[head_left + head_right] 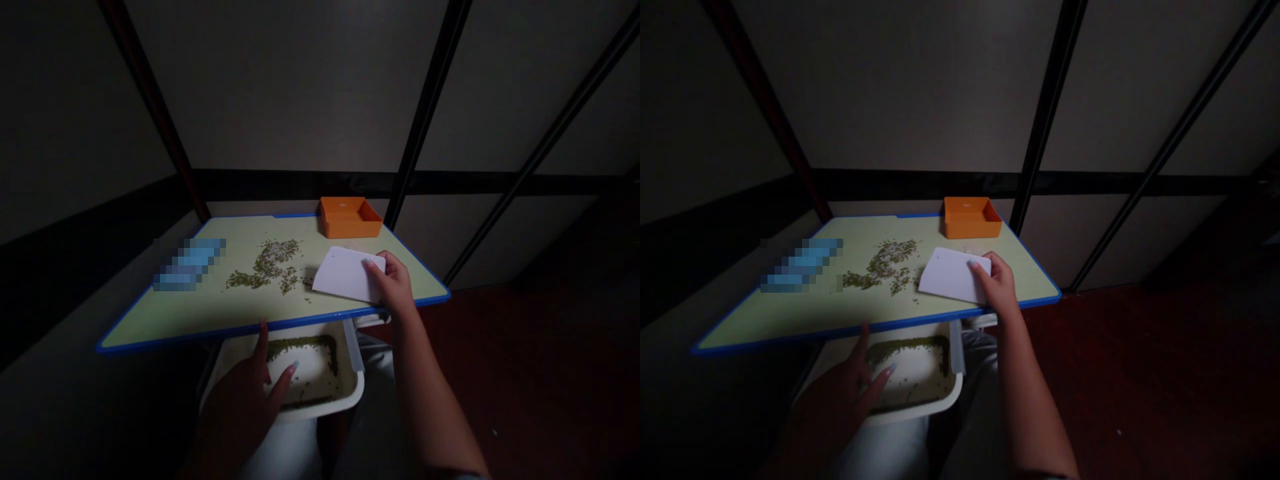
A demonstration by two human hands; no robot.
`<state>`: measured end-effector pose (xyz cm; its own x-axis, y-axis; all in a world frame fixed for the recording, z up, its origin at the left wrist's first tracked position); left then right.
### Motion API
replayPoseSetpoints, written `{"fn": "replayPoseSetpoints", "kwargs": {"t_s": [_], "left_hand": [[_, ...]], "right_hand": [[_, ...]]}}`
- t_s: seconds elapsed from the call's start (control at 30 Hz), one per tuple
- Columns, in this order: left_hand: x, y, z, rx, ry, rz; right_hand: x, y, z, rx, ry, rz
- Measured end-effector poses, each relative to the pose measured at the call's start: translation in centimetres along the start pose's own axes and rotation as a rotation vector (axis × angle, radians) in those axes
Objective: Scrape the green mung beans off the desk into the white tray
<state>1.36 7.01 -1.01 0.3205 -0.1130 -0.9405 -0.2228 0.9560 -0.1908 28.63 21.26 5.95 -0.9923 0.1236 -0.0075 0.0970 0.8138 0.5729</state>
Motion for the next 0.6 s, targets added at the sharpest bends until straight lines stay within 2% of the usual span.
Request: {"fn": "replayPoseSetpoints", "kwargs": {"t_s": [0.1, 0.17, 0.23, 0.27, 0.33, 0.47, 0.6], "left_hand": [[0.0, 0.0, -0.1, -0.018, -0.004, -0.006], [-0.1, -0.1, -0.1, -0.023, -0.004, -0.018], [-0.2, -0.2, 0.0, -0.024, -0.002, -0.034], [-0.3, -0.2, 0.1, -0.025, 0.000, -0.039], [-0.4, -0.3, 0.1, -0.031, 0.008, -0.043], [-0.4, -0.2, 0.1, -0.034, 0.016, -0.042], [-0.3, -0.2, 0.1, -0.018, 0.013, -0.035]], "right_hand": [[-0.4, -2.3, -2.1, -0.069, -0.017, 0.053], [-0.4, -3.8, -3.9, -0.130, -0.029, 0.045], [1.1, -5.1, -6.7, -0.326, -0.089, -0.157], [1.9, -5.8, -7.7, -0.391, -0.111, -0.270], [2.8, -6.7, -9.1, -0.478, -0.152, -0.400], [3.7, -7.9, -10.4, -0.591, -0.227, -0.504], [4.6, -8.7, -10.3, -0.575, -0.306, -0.574]]}}
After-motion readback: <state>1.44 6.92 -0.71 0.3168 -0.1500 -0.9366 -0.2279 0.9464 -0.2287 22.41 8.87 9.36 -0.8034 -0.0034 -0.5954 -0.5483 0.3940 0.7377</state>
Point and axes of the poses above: each hand's wrist, its own y-axis towards the middle knuckle, its own x-axis out of the palm, z = x × y, the point moved 8 cm from there along y, towards the middle knuckle, and after that the axes turned 5 degrees about -x, right-handed, at the moved point
